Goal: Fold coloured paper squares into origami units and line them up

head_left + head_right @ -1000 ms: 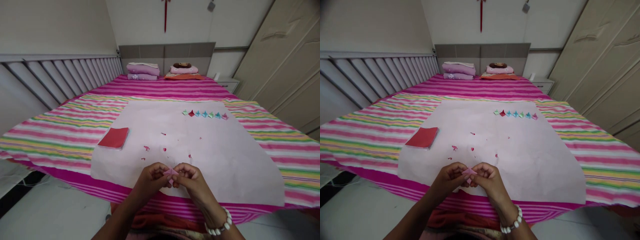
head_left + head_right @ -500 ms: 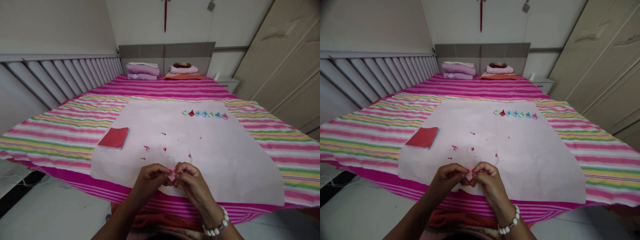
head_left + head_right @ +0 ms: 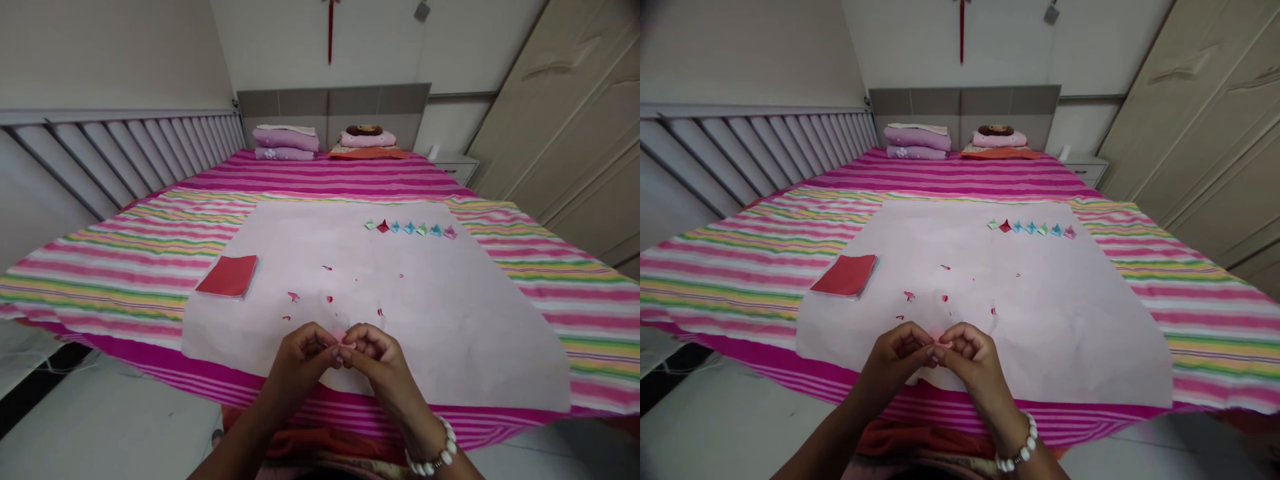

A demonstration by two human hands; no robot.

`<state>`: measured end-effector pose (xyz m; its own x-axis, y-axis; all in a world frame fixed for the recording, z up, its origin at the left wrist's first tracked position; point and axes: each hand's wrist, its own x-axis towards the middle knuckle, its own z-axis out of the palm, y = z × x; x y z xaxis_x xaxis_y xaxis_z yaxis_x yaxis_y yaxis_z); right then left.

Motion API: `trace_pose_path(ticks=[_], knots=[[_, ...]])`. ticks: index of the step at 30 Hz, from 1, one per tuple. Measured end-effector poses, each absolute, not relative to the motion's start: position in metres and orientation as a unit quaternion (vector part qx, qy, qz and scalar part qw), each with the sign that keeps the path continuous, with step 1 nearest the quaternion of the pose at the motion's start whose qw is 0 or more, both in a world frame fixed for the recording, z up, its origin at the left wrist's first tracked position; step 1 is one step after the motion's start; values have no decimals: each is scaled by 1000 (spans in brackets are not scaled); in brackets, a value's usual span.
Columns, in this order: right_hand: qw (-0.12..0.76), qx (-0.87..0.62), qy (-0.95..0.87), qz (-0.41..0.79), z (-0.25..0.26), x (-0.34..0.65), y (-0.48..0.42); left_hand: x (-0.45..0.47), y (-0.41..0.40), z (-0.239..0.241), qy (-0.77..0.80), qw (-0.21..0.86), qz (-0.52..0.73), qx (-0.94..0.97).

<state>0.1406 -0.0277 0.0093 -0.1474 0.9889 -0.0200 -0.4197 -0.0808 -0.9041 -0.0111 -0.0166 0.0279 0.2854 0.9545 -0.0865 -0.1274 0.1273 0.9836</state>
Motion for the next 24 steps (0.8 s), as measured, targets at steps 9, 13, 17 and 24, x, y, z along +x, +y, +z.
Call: trace_pose_path(ticks=[9,13,17,24], knots=[[562,-408,-397,600,8,142,-25,-16,-13,21,419,570,423,566],[575,-396,-392,599,6,143,-24,-19,-13,23,416,575,422,564],[580,-406,-405,579,5,143,-24,-17,-13,28,439,491,429,618],[578,-425,-413,561,8,143,-25,-15,-13,28,463,451,442,623]])
